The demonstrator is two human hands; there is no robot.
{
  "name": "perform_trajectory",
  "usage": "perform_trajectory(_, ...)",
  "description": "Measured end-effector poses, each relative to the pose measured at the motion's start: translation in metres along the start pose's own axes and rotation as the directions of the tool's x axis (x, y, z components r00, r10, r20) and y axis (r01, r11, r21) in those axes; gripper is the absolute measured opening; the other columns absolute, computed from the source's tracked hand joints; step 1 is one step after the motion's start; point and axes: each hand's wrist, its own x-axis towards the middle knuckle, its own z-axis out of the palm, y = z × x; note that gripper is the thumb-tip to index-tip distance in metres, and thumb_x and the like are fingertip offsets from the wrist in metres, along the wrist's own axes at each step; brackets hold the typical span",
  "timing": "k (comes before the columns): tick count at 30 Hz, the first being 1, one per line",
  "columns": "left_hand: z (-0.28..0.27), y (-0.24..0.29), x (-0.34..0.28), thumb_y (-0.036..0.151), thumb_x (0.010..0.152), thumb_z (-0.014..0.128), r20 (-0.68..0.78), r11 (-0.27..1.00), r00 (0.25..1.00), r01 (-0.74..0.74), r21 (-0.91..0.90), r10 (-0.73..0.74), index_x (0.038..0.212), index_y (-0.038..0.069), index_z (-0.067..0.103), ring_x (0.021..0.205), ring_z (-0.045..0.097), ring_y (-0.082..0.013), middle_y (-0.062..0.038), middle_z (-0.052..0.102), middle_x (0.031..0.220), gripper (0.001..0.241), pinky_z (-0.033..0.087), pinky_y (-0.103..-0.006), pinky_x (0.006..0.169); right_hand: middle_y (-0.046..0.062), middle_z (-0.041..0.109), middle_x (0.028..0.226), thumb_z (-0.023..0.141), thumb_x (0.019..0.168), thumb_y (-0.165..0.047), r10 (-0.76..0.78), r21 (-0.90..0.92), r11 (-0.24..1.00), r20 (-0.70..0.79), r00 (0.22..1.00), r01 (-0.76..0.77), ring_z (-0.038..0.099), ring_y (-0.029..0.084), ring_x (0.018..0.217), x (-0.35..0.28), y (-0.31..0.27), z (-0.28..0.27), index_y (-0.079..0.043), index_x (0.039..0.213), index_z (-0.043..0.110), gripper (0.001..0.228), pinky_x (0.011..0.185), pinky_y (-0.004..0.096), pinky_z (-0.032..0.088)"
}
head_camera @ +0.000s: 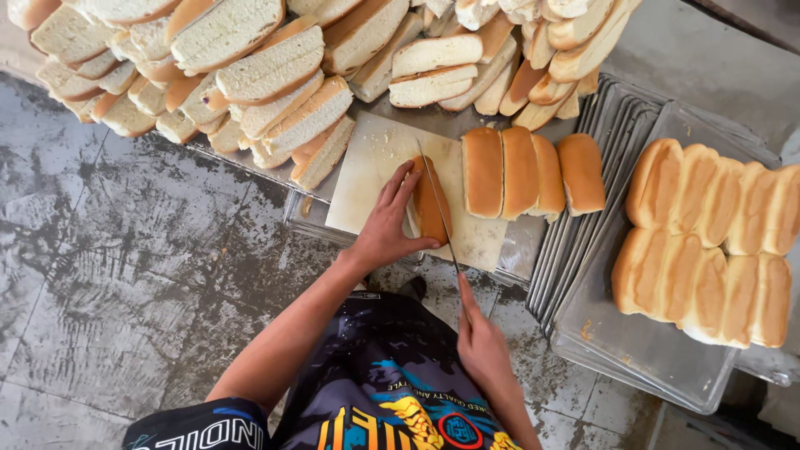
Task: The person slices multiple loaves of bread in half lengthwise using a long serrated knife on a cutting board. The person handles the bread loaves one by one, cuts them, and places the halves onto a large metal tray.
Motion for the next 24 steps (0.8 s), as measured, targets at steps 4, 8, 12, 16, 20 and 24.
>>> perform_trajectory(4,0.004,0.0,-0.001,0.039,0.064,0.097,-0.004,1.0,1.0,-0.017,0.004,0.017,0.16,0.005,0.025,0.154,0.026,-0.0411,-0.019,0.02,0.168,0.125,0.032,-0.0463,0.124,0.031,0.069,0.087,0.048,0.104,-0.021,-0.145,-0.032,0.989,-0.078,0.986,0.143,0.065,0.053,0.084,0.045,-0.012,0.005,-0.034,0.162,0.025,0.064,0.074,0.059,0.047)
perform_trajectory(8,-0.001,0.001,0.001,0.042,0.063,0.097,0.001,1.0,1.0,0.003,0.012,-0.003,0.16,0.005,0.025,0.154,0.027,-0.04,-0.019,0.022,0.168,0.126,0.032,-0.046,0.124,0.031,0.07,0.101,0.05,0.1,-0.018,-0.228,0.045,0.971,-0.137,0.964,0.236,0.063,0.055,0.088,0.01,0.003,0.004,-0.034,0.16,0.028,0.065,0.072,0.058,0.05)
perform_trajectory(12,0.002,0.005,0.003,0.047,0.059,0.098,-0.046,0.998,0.999,-0.018,0.052,0.02,0.159,0.005,0.026,0.15,0.031,-0.0437,-0.022,0.026,0.163,0.13,0.034,-0.0487,0.122,0.029,0.071,0.09,0.049,0.098,-0.021,-0.076,-0.023,0.997,-0.028,0.997,0.075,0.069,0.05,0.084,-0.013,0.018,-0.001,-0.039,0.16,0.026,0.069,0.078,0.057,0.052)
perform_trajectory(16,0.005,0.011,0.009,0.053,0.054,0.098,-0.052,0.991,0.999,-0.009,0.133,0.016,0.16,0.007,0.025,0.141,0.036,-0.0491,-0.026,0.03,0.155,0.137,0.04,-0.0531,0.115,0.03,0.071,0.094,0.048,0.103,-0.02,-0.234,-0.009,0.972,-0.106,0.966,0.235,0.067,0.052,0.088,0.033,0.006,0.007,-0.035,0.161,0.026,0.064,0.079,0.059,0.049)
perform_trajectory(20,0.002,0.014,0.018,0.048,0.05,0.097,0.005,0.976,0.999,0.037,0.215,-0.039,0.16,0.012,0.027,0.137,0.038,-0.0493,-0.026,0.03,0.152,0.135,0.046,-0.054,0.109,0.029,0.074,0.093,0.044,0.105,-0.024,-0.053,-0.022,0.998,0.05,0.997,0.054,0.069,0.05,0.088,0.039,0.017,0.01,-0.039,0.163,0.02,0.064,0.085,0.056,0.05)
perform_trajectory(24,0.004,0.012,0.012,0.049,0.051,0.099,-0.001,0.976,0.999,0.044,0.212,-0.045,0.158,0.01,0.024,0.136,0.039,-0.0503,-0.028,0.027,0.151,0.137,0.046,-0.054,0.109,0.027,0.072,0.111,0.052,0.1,-0.02,-0.162,0.102,0.981,-0.023,0.987,0.163,0.07,0.048,0.09,-0.019,0.067,0.013,-0.036,0.16,0.027,0.067,0.08,0.051,0.054)
